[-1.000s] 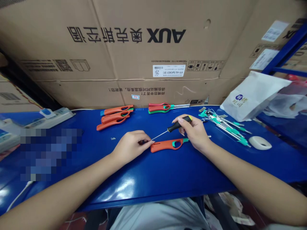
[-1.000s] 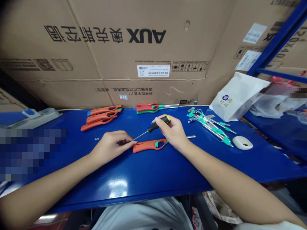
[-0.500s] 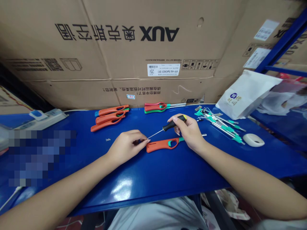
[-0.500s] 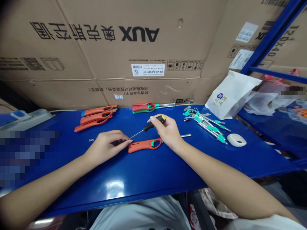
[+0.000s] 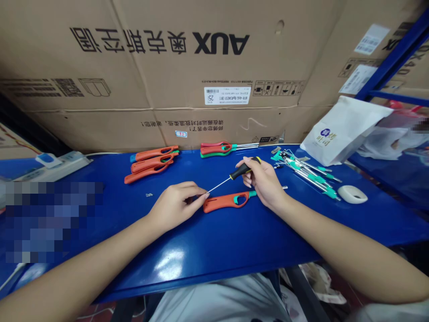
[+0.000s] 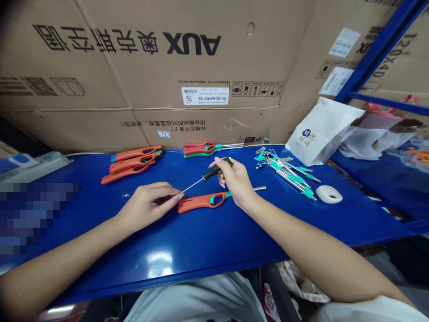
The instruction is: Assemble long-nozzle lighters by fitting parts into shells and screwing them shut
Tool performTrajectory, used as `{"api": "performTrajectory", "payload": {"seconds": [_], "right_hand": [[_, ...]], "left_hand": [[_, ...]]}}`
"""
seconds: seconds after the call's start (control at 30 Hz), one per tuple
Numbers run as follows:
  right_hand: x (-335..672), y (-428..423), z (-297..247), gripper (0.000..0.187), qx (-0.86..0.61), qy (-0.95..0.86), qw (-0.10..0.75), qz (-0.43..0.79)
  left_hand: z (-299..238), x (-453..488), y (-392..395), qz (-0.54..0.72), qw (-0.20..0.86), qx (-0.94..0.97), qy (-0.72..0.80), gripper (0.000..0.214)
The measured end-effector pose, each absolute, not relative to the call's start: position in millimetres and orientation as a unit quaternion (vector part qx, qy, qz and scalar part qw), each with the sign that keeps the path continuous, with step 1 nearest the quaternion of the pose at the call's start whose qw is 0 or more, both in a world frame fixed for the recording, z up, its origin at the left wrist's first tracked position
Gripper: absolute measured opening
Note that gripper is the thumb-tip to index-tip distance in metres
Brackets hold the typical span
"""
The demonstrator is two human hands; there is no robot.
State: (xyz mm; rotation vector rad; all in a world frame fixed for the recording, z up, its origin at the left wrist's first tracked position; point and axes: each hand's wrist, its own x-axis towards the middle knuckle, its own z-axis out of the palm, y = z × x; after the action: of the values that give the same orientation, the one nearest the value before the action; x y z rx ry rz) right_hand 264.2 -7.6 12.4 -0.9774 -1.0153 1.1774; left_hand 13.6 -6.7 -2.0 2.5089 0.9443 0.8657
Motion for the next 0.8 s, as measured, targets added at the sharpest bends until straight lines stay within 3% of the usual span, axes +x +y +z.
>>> {"api": "performTrajectory", "payload": {"seconds": [0.8], "right_hand": [[264.2,-6.6,13.6,0.034,-0.423,-0.411,0.623,0.514]], "left_hand": [[-2.7,14.0,-7.3,0.318,0.153,0.875,0.331,0.018]]}}
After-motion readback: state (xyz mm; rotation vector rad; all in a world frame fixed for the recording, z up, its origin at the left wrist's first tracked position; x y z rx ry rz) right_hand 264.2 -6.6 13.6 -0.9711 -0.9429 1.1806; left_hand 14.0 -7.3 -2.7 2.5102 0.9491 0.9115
